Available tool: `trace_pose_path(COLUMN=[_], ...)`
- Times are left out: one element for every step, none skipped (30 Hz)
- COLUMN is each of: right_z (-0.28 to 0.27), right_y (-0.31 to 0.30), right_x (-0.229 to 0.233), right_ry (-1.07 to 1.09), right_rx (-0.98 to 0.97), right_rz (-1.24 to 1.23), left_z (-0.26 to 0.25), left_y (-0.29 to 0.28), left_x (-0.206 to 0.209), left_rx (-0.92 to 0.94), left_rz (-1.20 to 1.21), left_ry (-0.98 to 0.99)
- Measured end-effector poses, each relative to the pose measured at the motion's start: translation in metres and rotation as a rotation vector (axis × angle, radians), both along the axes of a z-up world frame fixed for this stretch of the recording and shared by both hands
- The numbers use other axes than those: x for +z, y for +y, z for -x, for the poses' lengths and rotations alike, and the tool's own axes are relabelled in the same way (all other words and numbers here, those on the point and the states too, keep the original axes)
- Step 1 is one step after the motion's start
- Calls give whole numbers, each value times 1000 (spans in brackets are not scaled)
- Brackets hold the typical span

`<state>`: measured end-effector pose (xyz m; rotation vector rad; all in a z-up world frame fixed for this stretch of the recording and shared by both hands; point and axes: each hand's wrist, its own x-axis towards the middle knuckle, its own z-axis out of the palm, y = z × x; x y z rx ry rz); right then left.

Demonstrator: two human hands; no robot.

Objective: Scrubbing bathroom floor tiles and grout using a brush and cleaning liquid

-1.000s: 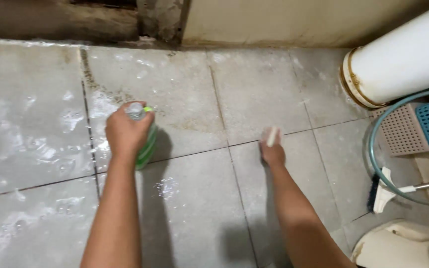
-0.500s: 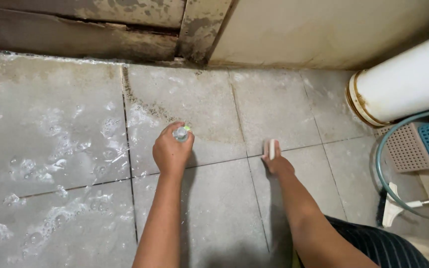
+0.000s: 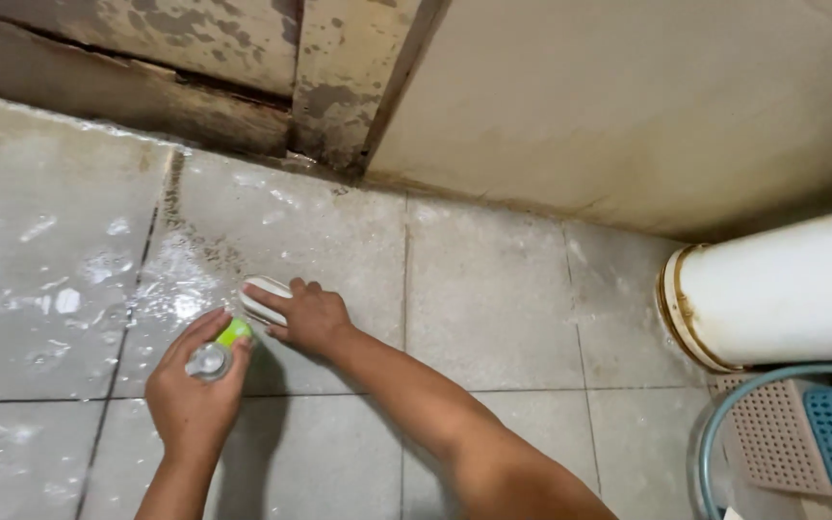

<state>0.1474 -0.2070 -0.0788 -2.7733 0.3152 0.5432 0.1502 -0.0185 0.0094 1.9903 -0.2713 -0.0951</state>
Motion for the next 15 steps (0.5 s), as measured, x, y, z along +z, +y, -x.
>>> trace_pose_path(right_z=[-4,-7,-5,-5,-5,18,41,63,101,139,177,206,234,256,229], right_y=[-11,-23,-55,-89,-122,-170,-217,-264,-305,-340,-373,-384,-393,-407,-400], right_x=[6,11,9,7,5,-3,-12,-20,-18,-18,-18,-15,-12,-8,-16], right_ry=[16,34,39,73,107,120,71,17,27,73,119,126,135,130,124], right_rx=[12,24,33,-103,-239,-244,-452,-661,-666,-910,-1151,-1156,-1262,-1364,-1365], right_rz=[19,39,37,43,50,45,60,77,74,143,217,207,185,164,156], left_z=[8,16,18,18,19,17,16,13,13,14,14,16,18,17,15], left_y=[-8,-17,-24,-32,-39,-44,-49,-53,-60,-61,-61,-59,-57,-58,-59], left_x=[0,0,3,4,6,9,12,15,18,23,29,24,22,19,18], left_rx=[6,12,20,33,47,41,53,65,59,48,36,31,3,-20,-21], left_rz=[-15,-28,-32,-51,-71,-77,-36,6,0,-26,-53,-64,-72,-71,-74], left_ry=[-115,-228,-222,-161,-99,-87,-69,-55,-47,-26,-4,-5,-77,-158,-167])
